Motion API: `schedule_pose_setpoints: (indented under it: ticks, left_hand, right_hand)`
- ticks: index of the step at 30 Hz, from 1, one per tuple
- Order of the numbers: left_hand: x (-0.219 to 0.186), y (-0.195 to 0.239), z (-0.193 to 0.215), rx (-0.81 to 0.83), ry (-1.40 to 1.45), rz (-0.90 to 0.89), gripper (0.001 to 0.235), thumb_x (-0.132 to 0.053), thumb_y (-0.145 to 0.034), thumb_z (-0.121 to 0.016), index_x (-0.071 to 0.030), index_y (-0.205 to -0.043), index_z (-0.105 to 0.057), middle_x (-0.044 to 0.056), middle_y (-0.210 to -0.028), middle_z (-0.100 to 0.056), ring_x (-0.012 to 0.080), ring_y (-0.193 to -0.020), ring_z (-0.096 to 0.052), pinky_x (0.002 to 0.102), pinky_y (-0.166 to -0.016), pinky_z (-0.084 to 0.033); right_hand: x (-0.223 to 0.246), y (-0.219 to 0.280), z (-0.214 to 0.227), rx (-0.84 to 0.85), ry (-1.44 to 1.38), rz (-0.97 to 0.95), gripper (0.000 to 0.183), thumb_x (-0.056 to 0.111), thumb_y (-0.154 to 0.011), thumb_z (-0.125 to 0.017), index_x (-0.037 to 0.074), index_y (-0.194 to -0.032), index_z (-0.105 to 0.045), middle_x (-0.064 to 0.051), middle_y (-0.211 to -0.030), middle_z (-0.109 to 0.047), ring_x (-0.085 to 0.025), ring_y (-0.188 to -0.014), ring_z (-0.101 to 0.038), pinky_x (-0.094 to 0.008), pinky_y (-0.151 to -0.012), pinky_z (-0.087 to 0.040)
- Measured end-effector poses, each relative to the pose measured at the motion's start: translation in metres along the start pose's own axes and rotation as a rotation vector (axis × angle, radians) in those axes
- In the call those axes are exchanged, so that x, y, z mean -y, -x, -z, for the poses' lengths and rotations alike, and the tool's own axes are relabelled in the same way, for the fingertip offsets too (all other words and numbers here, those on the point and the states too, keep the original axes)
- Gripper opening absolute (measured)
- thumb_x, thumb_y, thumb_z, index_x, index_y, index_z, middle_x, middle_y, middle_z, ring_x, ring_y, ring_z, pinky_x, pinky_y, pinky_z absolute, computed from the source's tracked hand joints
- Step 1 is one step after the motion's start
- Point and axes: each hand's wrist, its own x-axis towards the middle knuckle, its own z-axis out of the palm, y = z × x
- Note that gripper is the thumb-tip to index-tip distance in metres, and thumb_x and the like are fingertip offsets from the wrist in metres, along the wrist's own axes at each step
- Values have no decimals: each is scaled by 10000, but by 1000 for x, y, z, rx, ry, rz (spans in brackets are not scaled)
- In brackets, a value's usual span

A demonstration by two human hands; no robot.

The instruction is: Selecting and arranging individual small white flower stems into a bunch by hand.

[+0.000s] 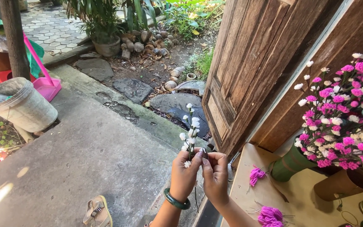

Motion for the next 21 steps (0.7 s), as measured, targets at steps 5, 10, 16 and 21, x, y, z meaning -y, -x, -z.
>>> schedule_pose_setpoints:
  ticks: [5,10,16,21]
  left_hand:
    - [-2,2,-3,-11,20,-7,150,-200,-911,-706,-97,-998,-773,29,-923,-785,135,-848,-720,301,-757,-580]
    - [-5,2,-1,8,45,30,133,-190,-921,-695,-102,-991,-765,17,-916,-773,130,-854,-703,303,-789,-571]
    - [3,1,0,23,-16,-9,189,-192,-912,-695,-118,-1056,-792,22,-948,-751,148,-893,-700,315,-810,-566]
    - [5,1,-1,21,-24,-58,177,-211,-919,-706,-119,-1044,-791,4,-939,-750,130,-864,-689,304,-784,-558]
  right_hand:
    - [-1,2,0,-19,-3,-20,198,148,-1002,-575,52,-1171,-538,-106,-982,-638,-161,-867,-645,-273,-733,-548]
    - [-3,3,-1,-11,-56,-44,172,156,-1007,-573,70,-1151,-533,-73,-899,-600,-100,-625,-521,-252,-516,-436]
    - [0,3,0,0,-88,-20,159,176,-1021,-569,68,-1129,-525,-54,-827,-569,-91,-576,-493,-248,-481,-406]
    - [4,1,1,27,-47,9,146,195,-1036,-550,69,-1102,-518,-46,-812,-569,-88,-565,-493,-250,-474,-413]
